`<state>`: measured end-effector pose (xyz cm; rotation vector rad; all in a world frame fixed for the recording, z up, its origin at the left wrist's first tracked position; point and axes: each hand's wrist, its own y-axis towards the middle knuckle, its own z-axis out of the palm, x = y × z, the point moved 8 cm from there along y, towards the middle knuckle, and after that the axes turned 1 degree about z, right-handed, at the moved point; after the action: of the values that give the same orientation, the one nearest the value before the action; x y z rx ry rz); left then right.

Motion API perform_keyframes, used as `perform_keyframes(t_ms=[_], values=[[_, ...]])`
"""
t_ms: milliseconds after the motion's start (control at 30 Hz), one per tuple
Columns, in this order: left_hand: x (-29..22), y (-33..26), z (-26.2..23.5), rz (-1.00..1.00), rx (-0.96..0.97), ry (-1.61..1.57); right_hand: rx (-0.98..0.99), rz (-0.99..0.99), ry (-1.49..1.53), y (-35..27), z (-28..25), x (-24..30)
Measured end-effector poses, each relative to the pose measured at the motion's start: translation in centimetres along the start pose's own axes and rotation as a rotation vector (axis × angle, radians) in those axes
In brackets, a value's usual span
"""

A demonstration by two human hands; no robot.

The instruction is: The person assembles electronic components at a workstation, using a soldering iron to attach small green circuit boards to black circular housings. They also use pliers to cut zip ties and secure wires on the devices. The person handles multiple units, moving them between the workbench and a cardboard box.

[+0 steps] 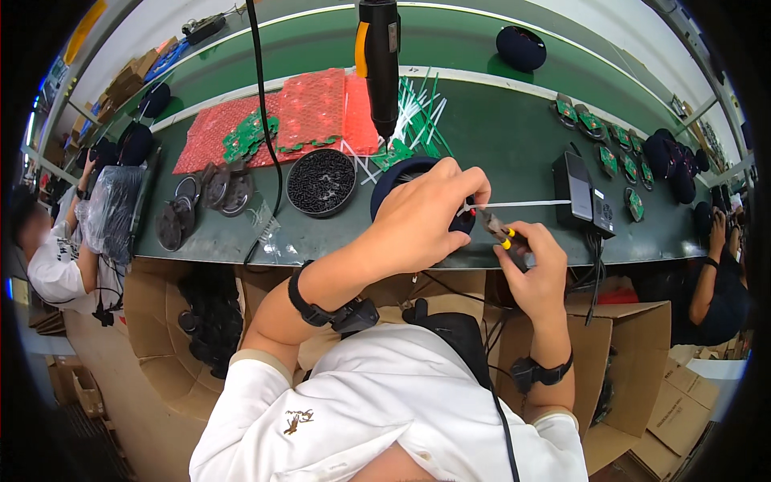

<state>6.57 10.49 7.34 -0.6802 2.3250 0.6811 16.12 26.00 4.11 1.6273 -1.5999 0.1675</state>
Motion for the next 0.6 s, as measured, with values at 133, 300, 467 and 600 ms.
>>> perform_keyframes(t_ms=[133,300,467,600], values=[[0.00,-0.03,-0.12,-0.002,0.002,-0.013,0.008,-0.006,0.017,0.44,0.73,0.22],[0.02,-0.04,-0.16,-0.016,0.005,-0.014,0.025,-0.020,0.019,0.72,0.87,0.34],[0.07,-0.07,-0.14,0.003,-0.009,-0.016,0.032,-0.029,0.065,0.51,0.83,0.35],[0.04,-0.05,-0.24,-0.015,0.001,-0.026,0.053,-0.012,0.047,0.60,1.00,0.17]])
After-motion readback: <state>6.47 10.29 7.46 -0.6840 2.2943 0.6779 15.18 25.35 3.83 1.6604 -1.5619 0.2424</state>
